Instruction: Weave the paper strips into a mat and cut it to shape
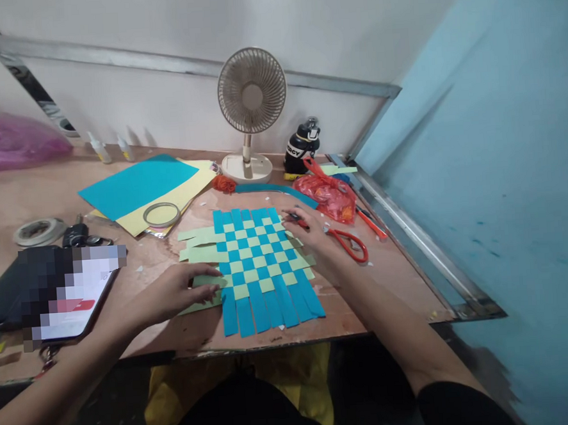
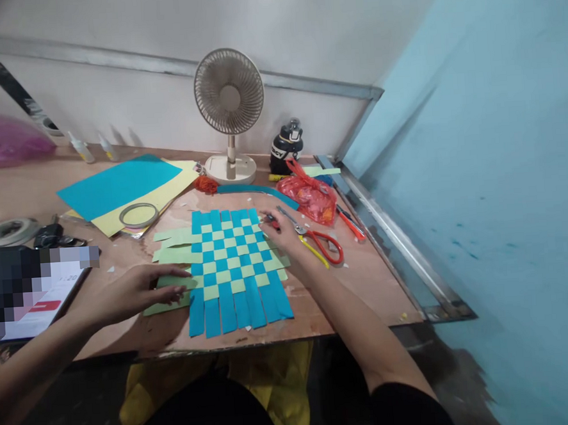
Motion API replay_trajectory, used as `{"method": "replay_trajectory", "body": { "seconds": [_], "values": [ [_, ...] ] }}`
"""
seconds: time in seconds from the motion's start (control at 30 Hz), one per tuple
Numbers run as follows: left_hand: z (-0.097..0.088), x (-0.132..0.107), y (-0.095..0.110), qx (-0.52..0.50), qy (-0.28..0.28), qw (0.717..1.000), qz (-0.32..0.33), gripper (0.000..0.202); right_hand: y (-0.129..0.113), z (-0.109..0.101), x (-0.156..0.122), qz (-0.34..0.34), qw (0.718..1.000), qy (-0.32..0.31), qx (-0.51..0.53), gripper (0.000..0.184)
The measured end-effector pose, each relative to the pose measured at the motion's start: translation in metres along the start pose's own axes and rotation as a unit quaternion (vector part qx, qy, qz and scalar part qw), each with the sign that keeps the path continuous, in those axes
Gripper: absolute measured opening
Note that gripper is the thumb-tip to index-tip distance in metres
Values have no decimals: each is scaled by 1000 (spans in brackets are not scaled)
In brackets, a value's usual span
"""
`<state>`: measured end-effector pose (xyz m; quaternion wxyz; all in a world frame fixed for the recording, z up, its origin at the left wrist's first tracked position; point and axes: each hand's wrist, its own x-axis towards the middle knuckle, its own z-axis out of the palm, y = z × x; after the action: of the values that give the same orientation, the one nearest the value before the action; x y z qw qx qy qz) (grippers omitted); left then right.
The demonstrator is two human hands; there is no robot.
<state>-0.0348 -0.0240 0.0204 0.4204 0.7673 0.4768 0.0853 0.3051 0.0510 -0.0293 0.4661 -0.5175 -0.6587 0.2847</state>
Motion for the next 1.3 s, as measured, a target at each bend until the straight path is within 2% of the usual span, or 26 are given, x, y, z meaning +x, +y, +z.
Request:
{"method": "replay_trajectory", "body": {
  "seconds": [0.1,0.2,0.23,0.27,0.33,0.37,0.4,0.53,0.6,0.67,0.8,0.97,1.03,1.13,1.3],
  "values": [
    [5,-12,2,-83,-48,995,-22,54,-6,-1,1,7,999,32,31,41],
    [-7,-19,10,-42,-135,989,-45,61,-16,-11,-14,48,994,45,84,44],
    [-15,-16,13,-12,-109,993,-42,62,-20,-16,-21,64,992,42,102,44],
    [-24,-9,15,19,-49,998,-23,63,-22,-19,-28,85,989,37,119,45],
    [-41,20,17,101,86,991,13,67,-24,-25,-41,121,982,39,142,43],
    [-48,40,17,144,129,981,21,70,-24,-27,-47,130,980,46,145,41],
    [-53,62,17,182,146,972,24,74,-24,-29,-53,131,980,52,143,39],
    [-57,144,14,194,144,970,-22,82,-23,-33,-71,119,984,61,116,37],
    [-54,168,12,176,125,976,-37,71,-24,-35,-78,124,985,67,97,38],
    [-54,179,8,149,113,981,-50,60,-27,-37,-84,125,985,81,86,39],
    [-61,177,-4,62,94,991,-75,39,-33,-36,-87,139,976,113,127,38],
    [-72,156,-26,-23,163,980,-116,34,-38,-28,-75,135,971,96,172,39],
    [-71,146,-32,-38,172,976,-131,34,-41,-23,-66,127,973,86,173,39],
    [-68,130,-32,-44,144,978,-144,35,-46,-16,-52,122,975,75,168,36],
    [-65,100,-28,-8,46,987,-152,33,-47,0,-37,134,971,81,181,30]
  ]
}}
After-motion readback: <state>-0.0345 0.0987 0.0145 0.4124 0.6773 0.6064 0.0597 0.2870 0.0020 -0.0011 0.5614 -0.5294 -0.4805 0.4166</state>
